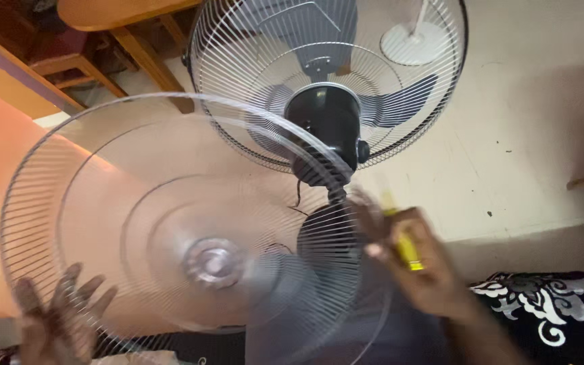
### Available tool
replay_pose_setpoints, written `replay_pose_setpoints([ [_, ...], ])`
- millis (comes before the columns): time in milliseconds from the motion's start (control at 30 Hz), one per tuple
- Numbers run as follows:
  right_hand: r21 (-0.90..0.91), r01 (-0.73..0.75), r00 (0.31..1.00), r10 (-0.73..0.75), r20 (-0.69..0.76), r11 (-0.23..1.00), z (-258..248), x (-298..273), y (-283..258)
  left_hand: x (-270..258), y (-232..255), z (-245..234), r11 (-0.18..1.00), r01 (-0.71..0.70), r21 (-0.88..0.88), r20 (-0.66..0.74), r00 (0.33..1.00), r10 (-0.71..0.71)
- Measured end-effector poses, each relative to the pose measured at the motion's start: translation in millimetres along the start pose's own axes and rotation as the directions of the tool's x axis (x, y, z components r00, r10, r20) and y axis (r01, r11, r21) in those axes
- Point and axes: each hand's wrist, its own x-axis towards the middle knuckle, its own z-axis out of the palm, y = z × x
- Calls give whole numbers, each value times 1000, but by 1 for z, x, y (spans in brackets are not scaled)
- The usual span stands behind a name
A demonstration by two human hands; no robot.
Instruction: The person uses a yellow screwdriver to loosen and remove the central hub nut on a standing fan. They then detach the front wire cage and continue to unscrew the nut from the back side of the fan hub.
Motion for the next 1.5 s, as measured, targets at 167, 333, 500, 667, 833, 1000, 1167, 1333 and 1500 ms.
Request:
replay_pose_setpoints([
  [167, 448, -143, 848, 343, -404, 883, -31, -10, -16, -15, -66, 73, 852, -16, -524, 438, 853, 285],
  [333, 47, -171, 785, 165, -598, 984, -53, -35, 8, -29, -127, 146, 895, -146, -421, 397, 857, 327],
  [500, -97, -89, 820, 18, -572, 991, -70, -61, 43, -24, -120, 149, 904, -210, -373, 478, 791, 381],
  [667, 38, -185, 747, 165, -644, 982, -49, -47, 50, -31, -109, 157, 944, -324, 64, 223, 927, 303],
  [833, -309, -116, 818, -85, -568, 944, -45, -58, 84, -52, -105, 171, 905, -291, 309, -8, 951, 309],
  [1000, -634, -107, 813, -300, -499, 766, -42, -68, 85, -59, -94, 188, 917, -296, 267, -5, 951, 309],
  [1167, -638, 8, 797, -390, -461, 770, -30, -94, 85, -65, -82, 198, 862, -323, 390, 28, 940, 340],
  [1333, -103, 87, 860, -127, -495, 991, 24, -83, 67, -58, -85, 221, 818, -423, 389, 85, 901, 426],
  [1500, -140, 284, 914, -312, -258, 948, 62, -34, 64, -56, -99, 221, 838, -356, 414, 2, 921, 390],
])
